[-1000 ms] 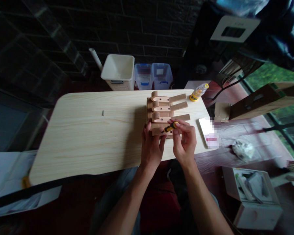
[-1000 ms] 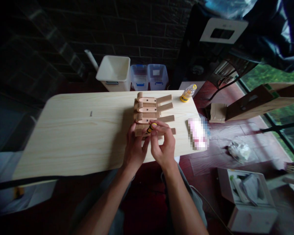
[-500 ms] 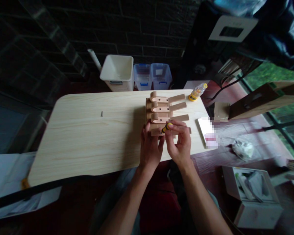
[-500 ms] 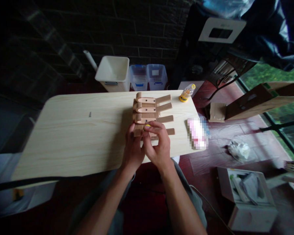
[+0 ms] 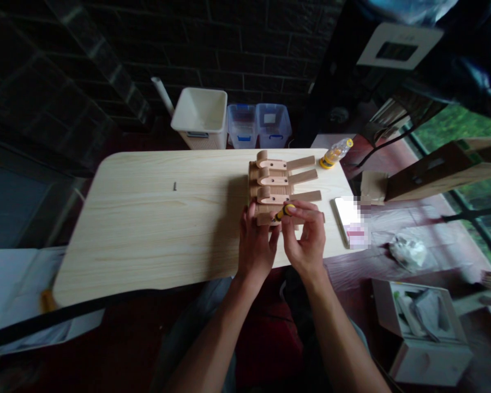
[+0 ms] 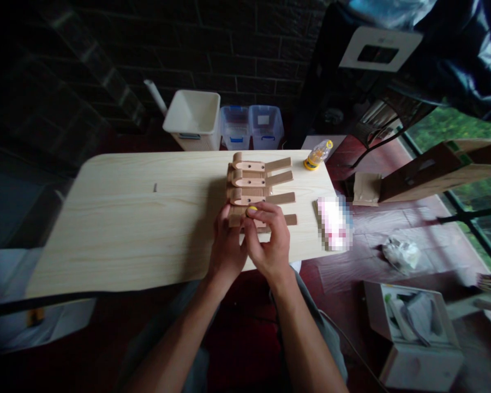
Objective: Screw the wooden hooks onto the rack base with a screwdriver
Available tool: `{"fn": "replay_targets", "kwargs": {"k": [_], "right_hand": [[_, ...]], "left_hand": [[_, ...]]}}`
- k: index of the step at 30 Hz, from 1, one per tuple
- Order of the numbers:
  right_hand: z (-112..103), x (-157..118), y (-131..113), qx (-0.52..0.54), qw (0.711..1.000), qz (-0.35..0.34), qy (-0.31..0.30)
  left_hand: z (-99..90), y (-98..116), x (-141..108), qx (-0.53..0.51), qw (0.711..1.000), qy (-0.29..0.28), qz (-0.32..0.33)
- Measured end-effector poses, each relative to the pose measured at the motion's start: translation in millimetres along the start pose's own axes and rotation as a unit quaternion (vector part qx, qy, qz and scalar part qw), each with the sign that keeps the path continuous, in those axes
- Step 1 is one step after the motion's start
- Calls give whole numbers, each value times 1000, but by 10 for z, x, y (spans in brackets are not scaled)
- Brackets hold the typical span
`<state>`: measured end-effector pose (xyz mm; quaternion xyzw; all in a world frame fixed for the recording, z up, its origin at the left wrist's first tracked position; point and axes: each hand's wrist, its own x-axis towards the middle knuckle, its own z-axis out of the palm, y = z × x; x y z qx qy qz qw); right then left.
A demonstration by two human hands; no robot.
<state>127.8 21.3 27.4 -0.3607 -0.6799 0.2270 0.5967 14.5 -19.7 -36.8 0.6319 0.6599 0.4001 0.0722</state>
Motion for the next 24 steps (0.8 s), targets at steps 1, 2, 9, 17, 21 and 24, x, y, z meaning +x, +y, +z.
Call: {"fn": "replay_targets", "kwargs": {"k": [1,2,9,17,21,24], "right_hand": [[2,1,6,-4,1000,-4,4],[3,0,11,-6,1000,-6,7],[7,-33,6,38,999,19,-1],[-20,-17,-20,10,999,38,-35],[-47,37,-68,-13,998,21,-60],[-47,43,-72,-15,999,26,-45]], "left_hand": [[-4,0,0,0,1000,-1,3],[-8,2,2,1,1000,-3,5],[-19,14,20,3,1000,-3,-3],[-78,-30,30,12,999,-23,27],[-71,-35,36,6,999,-24,25],[-58,-48,33,9,999,-26,24]]}}
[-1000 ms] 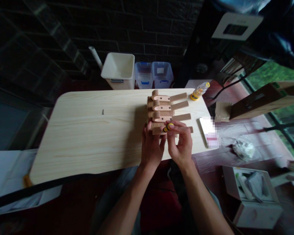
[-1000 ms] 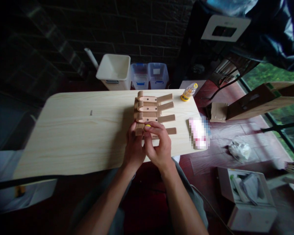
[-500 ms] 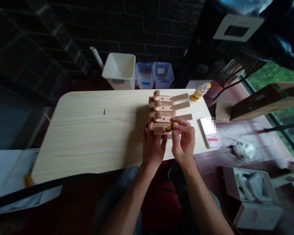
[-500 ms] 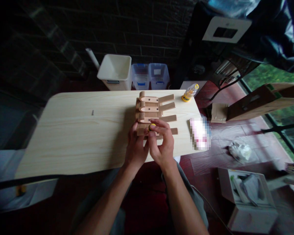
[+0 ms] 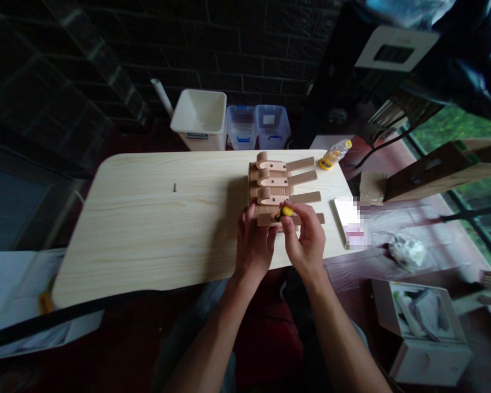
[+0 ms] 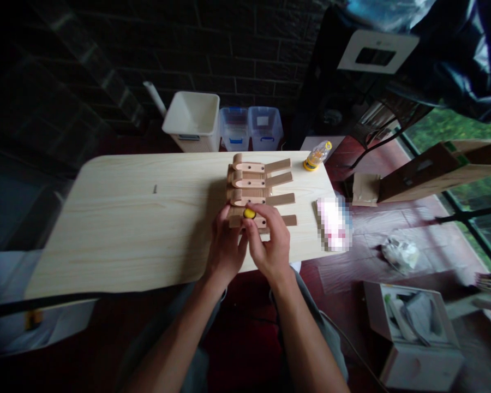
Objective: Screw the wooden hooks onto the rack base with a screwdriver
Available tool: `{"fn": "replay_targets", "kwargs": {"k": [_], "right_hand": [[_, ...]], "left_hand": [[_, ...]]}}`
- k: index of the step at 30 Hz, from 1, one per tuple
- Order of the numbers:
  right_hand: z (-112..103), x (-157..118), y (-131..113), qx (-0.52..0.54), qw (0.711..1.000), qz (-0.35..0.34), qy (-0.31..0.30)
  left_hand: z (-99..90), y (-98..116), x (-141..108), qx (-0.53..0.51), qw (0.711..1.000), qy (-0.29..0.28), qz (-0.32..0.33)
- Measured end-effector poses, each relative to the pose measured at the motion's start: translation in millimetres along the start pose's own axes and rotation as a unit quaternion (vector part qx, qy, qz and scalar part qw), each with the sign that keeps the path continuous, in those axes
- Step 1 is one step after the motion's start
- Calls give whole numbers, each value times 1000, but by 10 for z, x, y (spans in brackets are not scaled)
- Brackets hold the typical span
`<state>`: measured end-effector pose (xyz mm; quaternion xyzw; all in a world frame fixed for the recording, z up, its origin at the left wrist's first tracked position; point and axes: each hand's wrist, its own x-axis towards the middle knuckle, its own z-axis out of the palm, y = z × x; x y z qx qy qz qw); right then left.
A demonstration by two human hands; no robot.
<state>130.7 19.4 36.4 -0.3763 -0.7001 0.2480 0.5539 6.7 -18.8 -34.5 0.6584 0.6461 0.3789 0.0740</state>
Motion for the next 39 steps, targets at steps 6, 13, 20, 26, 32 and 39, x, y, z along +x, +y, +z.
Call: {"fn": "replay_targets", "kwargs": {"k": [6,13,20,26,32,39], "right_hand": [[38,-63,62,17,1000,15,10],[65,-81,25,28,1000,-9,11],[63,-103,46,39,999,19,13],[57,-99,81,21,999,15,29],[98,-115,129,44,998,17,44],[72,-71,51,47,998,-23,41]], "left_hand": [[9,-21,-7,4,1000,-5,-11],[12,-8,10,5,1000,9,-3],[9,-3,10,15,1000,1,-9],[14,-14,8,5,1000,2,-8],[-13,-5,22,3,1000,1,-3],[-11,24,18,-6,1000,8,-13]]}}
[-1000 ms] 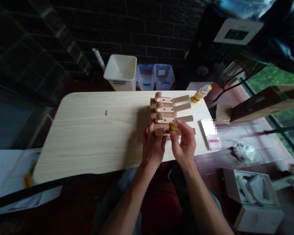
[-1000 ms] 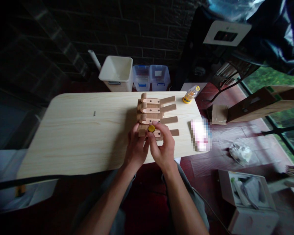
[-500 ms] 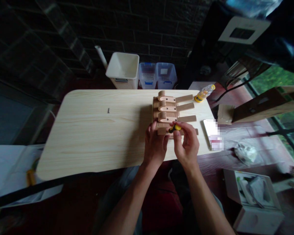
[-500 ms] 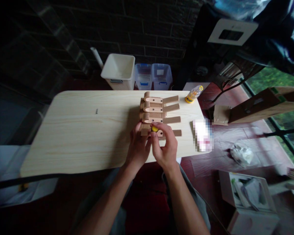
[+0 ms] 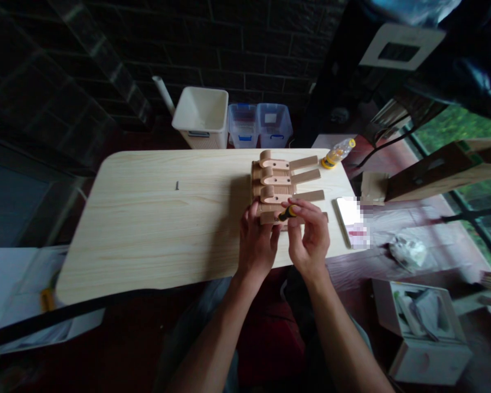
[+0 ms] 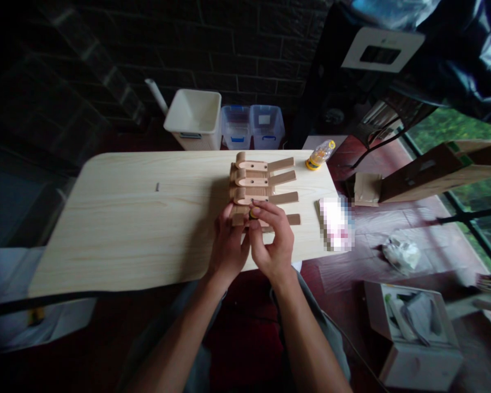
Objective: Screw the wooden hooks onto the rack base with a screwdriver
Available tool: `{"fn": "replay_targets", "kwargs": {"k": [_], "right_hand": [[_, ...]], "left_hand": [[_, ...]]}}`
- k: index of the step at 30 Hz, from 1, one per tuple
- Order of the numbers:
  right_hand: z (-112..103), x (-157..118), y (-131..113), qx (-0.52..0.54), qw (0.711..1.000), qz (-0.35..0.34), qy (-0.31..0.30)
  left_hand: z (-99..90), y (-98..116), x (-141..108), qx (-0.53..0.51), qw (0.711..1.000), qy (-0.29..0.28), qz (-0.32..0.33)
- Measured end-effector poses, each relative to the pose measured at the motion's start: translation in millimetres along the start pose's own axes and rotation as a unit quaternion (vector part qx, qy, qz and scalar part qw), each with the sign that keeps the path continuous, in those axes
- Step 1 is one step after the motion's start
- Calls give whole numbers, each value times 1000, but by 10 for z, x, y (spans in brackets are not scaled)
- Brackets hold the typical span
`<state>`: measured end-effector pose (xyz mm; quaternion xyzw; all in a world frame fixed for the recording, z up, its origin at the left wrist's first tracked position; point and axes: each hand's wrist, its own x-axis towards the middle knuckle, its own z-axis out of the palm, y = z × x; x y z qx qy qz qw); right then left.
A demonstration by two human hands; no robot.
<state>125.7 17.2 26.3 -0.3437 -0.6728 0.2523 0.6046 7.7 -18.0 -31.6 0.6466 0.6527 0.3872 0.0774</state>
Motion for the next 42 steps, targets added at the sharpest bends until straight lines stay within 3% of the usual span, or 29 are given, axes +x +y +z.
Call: {"fn": "replay_targets", "kwargs": {"k": [12,20,31,37,42], "right_hand": [[-55,32,59,-56,998,-37,13],[-42,-3,32,-4,1000,-12,-8],[-54,-26,134,-30,999,4,23],[6,-48,87,18,1000,9,-4],[-14,-55,140,-12,1000,8,10]], "left_hand": [[8,-14,-13,12,1000,0,9],[1,-20,-7,6,1000,-9,6],[-1,0,-13,24,1000,-1,17],[40,-9,-20,12,1000,12,17],[57,0,-36,15,1000,15,7]]}}
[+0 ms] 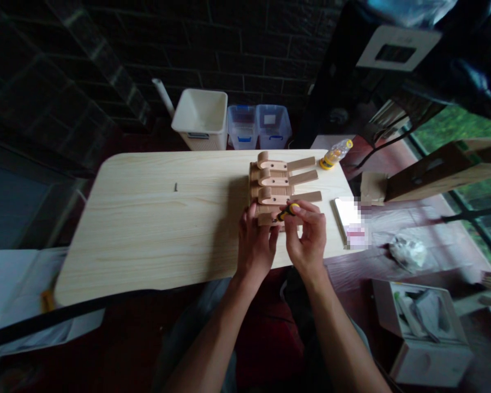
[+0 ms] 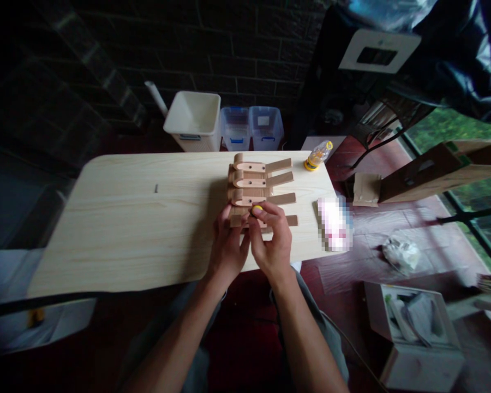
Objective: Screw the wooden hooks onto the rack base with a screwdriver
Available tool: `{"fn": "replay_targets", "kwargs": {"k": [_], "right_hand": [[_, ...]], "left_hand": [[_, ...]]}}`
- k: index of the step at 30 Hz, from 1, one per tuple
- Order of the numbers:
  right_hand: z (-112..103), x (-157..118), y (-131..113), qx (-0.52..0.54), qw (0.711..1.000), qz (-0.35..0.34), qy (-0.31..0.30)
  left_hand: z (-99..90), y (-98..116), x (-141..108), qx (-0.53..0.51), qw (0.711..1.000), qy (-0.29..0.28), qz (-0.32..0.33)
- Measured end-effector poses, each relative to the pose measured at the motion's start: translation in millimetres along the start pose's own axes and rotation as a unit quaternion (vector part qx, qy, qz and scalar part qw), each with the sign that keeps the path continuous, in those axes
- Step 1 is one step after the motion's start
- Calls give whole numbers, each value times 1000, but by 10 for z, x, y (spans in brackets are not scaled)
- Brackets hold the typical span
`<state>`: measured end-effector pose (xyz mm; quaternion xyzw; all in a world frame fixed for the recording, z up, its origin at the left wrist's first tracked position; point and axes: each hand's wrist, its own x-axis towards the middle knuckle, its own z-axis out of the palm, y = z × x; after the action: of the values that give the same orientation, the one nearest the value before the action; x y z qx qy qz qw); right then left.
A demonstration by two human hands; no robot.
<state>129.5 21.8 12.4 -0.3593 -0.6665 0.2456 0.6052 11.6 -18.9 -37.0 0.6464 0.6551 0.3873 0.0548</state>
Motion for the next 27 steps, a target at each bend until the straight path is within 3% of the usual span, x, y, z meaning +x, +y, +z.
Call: {"fn": "replay_targets", "kwargs": {"k": [5,11,17,20,24,27], "right_hand": [[-2,-21,42,-7,1000,7,16],[24,2,-24,0,995,-6,102],[-64,92,-109,-92,995,-35,23],[-76,78,-126,-82,996,-30,7],[-222,181,-146,-11,995,-2,97],[-519,316,-73,-19,987,18,156]], "left_hand": [[-21,0,1,6,1000,-5,8],[-1,15,-30,-10,1000,-3,22],[49,19,-55,-9,1000,12,22],[27,18,-36,-7,1000,5,23],[-35,3,-5,-15,1000,-4,24],[-78,-8,0,-23,999,-3,22]]}}
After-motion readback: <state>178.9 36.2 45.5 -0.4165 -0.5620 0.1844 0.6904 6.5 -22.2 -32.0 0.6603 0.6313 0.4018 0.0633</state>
